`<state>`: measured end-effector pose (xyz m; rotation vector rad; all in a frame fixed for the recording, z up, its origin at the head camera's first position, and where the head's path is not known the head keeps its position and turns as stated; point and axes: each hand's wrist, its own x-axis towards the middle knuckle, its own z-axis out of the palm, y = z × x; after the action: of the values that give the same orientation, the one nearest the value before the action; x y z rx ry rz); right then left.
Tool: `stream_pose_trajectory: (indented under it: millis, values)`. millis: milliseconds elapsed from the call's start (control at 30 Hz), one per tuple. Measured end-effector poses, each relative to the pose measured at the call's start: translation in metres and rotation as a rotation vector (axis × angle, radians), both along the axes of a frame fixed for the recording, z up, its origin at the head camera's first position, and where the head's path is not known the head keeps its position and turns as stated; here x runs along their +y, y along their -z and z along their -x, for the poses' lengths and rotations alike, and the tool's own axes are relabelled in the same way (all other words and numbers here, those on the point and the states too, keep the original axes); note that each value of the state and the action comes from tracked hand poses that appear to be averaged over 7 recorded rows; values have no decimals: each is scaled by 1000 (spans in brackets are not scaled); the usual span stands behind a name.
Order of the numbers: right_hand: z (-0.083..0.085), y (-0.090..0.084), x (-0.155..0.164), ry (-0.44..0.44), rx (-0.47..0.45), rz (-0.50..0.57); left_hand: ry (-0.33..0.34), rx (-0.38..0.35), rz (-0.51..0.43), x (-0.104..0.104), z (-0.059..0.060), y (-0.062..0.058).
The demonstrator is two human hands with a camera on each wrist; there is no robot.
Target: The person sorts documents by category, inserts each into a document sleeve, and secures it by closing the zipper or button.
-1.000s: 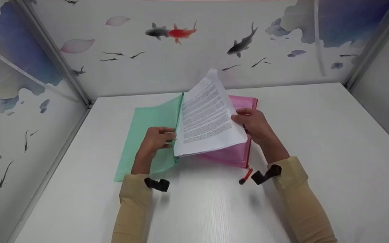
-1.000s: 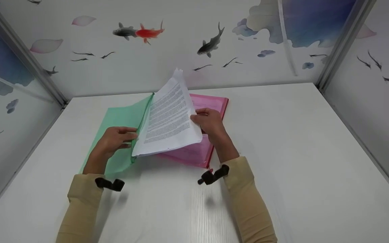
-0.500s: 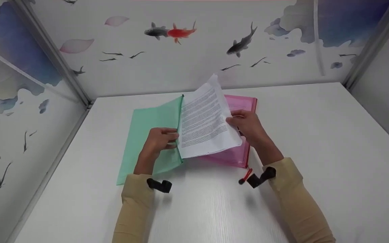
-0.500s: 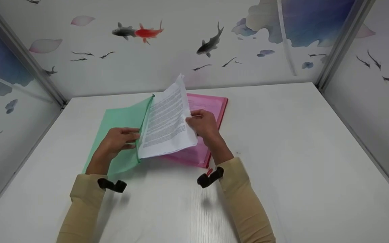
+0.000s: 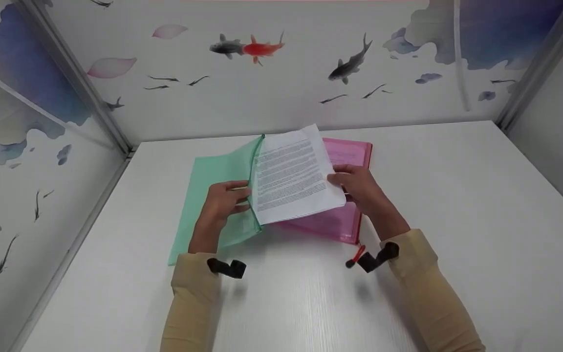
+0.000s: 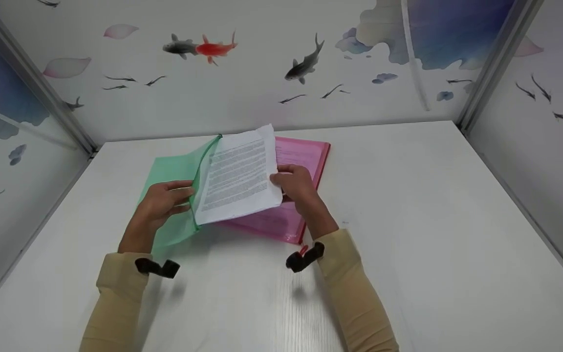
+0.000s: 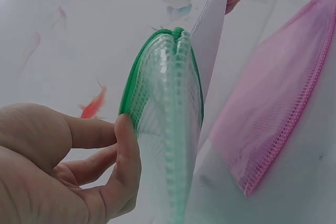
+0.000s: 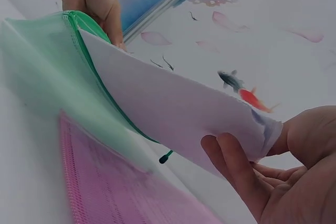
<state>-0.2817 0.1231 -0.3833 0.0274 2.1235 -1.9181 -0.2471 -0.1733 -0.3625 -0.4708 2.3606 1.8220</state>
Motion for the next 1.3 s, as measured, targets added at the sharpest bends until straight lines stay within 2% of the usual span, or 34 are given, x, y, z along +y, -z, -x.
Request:
stream_pose_trajectory:
  millis: [367, 667, 1033, 1300]
  values:
    - [7, 10, 10, -40, -95, 126, 6, 21, -19, 0, -2, -4]
    - [5, 10, 9, -80, -86, 233, -2, 26, -20, 3, -3, -5]
    - [0, 7, -1, -137, -53, 266, -4, 31, -24, 8, -3, -4]
    - [-5, 6, -11, -141, -80, 318, -7, 24, -24, 9, -2, -4]
